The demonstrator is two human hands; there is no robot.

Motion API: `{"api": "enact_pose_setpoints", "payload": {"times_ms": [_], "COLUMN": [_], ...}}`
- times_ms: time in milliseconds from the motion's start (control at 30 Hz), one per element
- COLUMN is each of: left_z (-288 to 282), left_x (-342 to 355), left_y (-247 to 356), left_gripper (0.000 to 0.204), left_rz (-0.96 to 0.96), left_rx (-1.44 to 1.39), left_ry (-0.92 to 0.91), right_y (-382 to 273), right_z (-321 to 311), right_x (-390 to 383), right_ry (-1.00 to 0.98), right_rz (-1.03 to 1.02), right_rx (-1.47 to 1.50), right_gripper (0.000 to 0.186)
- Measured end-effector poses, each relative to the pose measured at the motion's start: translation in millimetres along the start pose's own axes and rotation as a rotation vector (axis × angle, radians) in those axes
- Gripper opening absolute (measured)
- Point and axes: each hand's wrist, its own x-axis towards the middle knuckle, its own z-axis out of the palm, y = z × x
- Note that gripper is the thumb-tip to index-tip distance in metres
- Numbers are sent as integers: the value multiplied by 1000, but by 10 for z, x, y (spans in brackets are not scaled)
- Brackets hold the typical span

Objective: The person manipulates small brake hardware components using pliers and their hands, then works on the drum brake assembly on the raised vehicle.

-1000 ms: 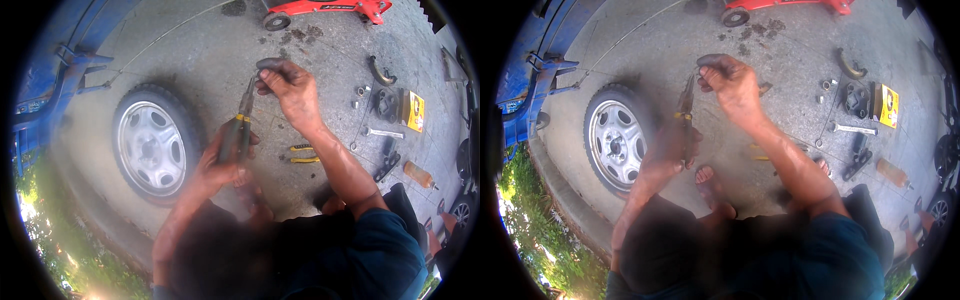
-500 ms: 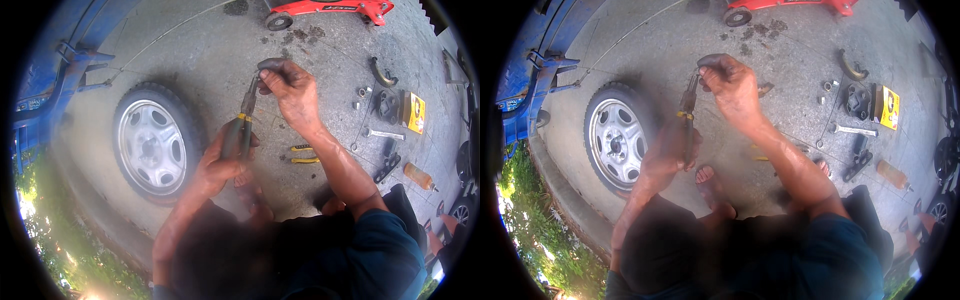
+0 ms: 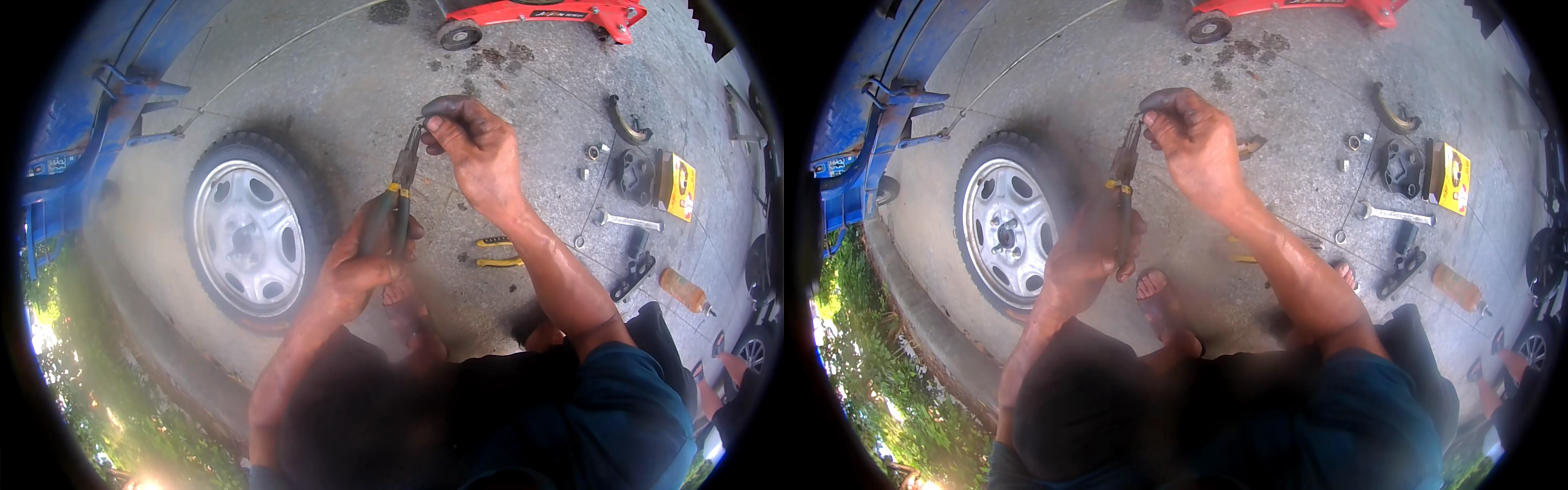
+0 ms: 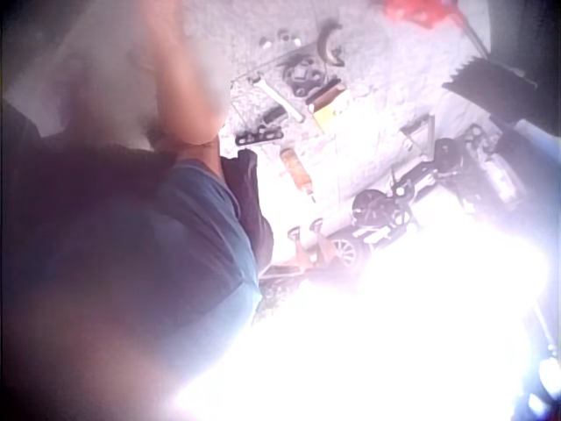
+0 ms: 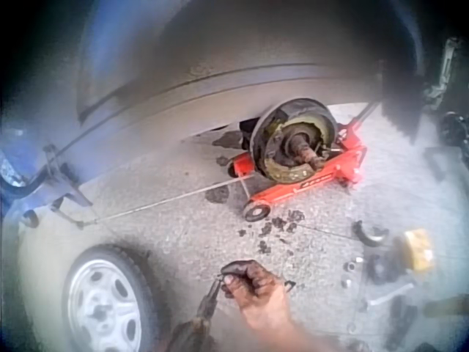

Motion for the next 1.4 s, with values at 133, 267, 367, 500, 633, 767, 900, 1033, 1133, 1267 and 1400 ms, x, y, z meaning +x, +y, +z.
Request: {"api": "enact_pose_setpoints", "payload": {"times_ms": [133,267,367,500,633,767,900,1033,1133,1267,1400], "left_z": [5,113,117,118,143,193,166,226,186,218,203], "left_x": [-9,15,34,18,13,18,30,25,14,31,48], "left_y": [-26,-49,-52,-31,-12,-11,22,33,56,73,42], "left_gripper": [74,87,87,89,88,81,74,70,65,77,79], "left_rz": [7,47,69,57,58,78,6,80,74,37,54], "left_rx": [15,41,38,77,120,110,259,288,285,271,282], "left_ry": [23,162,146,147,160,197,164,226,179,201,212], "right_y": [51,51,89,141,115,100,40,20,27,71,114], "right_z": [-11,15,6,-19,-8,-31,-6,-12,-26,-55,-65], "right_x": [1,4,12,29,29,46,41,58,64,72,93], "right_ry": [-20,2,2,-14,-16,-55,-42,-38,-43,-51,-67], "right_rz": [-75,-81,-105,-226,-220,-231,-158,-126,-143,-224,-260], "right_rx": [-62,-45,-74,-166,-165,-231,-187,-135,-161,-222,-231], "right_gripper": [12,11,11,10,11,11,11,11,12,12,12]}}
